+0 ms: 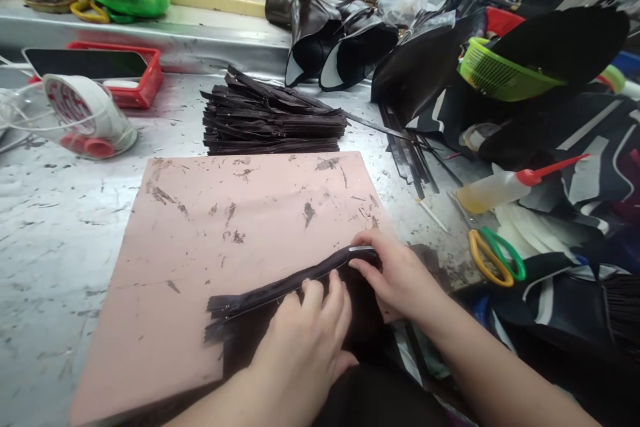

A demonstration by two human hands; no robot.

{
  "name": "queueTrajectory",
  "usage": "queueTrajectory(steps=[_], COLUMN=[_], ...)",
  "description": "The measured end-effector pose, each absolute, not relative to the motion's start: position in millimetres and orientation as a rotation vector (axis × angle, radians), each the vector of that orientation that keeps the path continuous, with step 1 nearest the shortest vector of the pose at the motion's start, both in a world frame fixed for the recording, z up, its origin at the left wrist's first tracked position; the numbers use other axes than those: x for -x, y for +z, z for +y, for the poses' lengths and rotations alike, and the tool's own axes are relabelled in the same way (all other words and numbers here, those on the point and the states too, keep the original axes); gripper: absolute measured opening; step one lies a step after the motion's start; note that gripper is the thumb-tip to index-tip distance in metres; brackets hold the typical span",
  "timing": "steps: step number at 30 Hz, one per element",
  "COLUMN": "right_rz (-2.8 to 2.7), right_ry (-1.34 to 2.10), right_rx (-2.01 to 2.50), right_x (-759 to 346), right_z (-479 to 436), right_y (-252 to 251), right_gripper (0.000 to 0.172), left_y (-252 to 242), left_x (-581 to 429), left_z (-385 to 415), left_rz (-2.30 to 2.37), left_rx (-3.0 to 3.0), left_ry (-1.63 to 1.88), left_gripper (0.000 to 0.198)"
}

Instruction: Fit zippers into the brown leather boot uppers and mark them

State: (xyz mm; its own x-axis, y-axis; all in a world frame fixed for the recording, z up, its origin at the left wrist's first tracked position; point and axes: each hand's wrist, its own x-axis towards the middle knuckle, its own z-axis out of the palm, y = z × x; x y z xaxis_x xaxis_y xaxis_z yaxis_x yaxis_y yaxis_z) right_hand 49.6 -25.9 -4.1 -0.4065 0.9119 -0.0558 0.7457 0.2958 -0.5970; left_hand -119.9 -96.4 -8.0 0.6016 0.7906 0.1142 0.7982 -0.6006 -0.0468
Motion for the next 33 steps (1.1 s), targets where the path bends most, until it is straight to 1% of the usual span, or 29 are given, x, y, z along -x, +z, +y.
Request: queueTrajectory(steps=[3, 7, 9, 10, 13, 15, 16, 18, 20, 22, 24, 26, 28, 30, 31, 33], right_rz=[-2.262, -2.102, -2.056, -2.049, -2.039, -2.01, -1.994, -1.974, -1.987, -2.032, -2.142, -2.259, -2.246, -2.084, -1.988, -1.921], right_ry=[0.797, 0.888, 0.908, 0.915, 0.907, 0.841, 0.761, 0.552, 0.39, 0.351, 0.39, 0.402, 0.323, 0.191, 0.112, 0.099], right_rx=[1.573, 1.645, 1.632, 1.622, 1.583, 1.532, 1.488, 1.372, 1.258, 1.171, 1.143, 1.321, 1.702, 2.031, 2.358, 2.545], right_x=[-53, -60, -62, -63, -64, -63, -62, -58, -53, -52, -62, -86, -123, -165, -185, -213], right_z=[-23, -19, -17, -16, -15, -18, -22, -32, -42, -50, -50, -42, -32, -21, -16, -10], right_y=[-4, -7, -10, -11, -15, -20, -22, -27, -31, -30, -24, -16, -10, -9, -10, -14], right_gripper=[0.015, 0.019, 0.02, 0.021, 0.026, 0.027, 0.026, 0.018, 0.013, 0.018, 0.023, 0.023, 0.027, 0.037, 0.041, 0.05], left_y=[-9, -10, -9, -8, -3, 0, 2, 4, 4, 2, -3, -8, -14, -19, -21, -25], left_x=[114, 104, 100, 98, 93, 90, 88, 85, 82, 82, 82, 83, 82, 81, 80, 79], left_z=[-93, -88, -85, -82, -72, -65, -63, -59, -58, -60, -62, -64, -66, -69, -71, -75], left_rz=[-1.349, -1.317, -1.346, -1.373, -1.489, -1.593, -1.643, -1.73, -1.787, -1.804, -1.765, -1.706, -1.66, -1.639, -1.636, -1.637], left_rx=[2.736, 2.722, 2.751, 2.769, 2.786, 2.768, 2.759, 2.737, 2.7, 2.648, 2.594, 2.536, 2.478, 2.435, 2.419, 2.399], left_ry=[-0.134, -0.239, -0.205, -0.178, -0.161, -0.17, -0.166, -0.174, -0.245, -0.338, -0.377, -0.375, -0.381, -0.392, -0.398, -0.411], left_gripper=[0.06, 0.034, 0.023, 0.021, 0.02, 0.018, 0.016, 0.014, 0.021, 0.036, 0.042, 0.037, 0.032, 0.033, 0.034, 0.035])
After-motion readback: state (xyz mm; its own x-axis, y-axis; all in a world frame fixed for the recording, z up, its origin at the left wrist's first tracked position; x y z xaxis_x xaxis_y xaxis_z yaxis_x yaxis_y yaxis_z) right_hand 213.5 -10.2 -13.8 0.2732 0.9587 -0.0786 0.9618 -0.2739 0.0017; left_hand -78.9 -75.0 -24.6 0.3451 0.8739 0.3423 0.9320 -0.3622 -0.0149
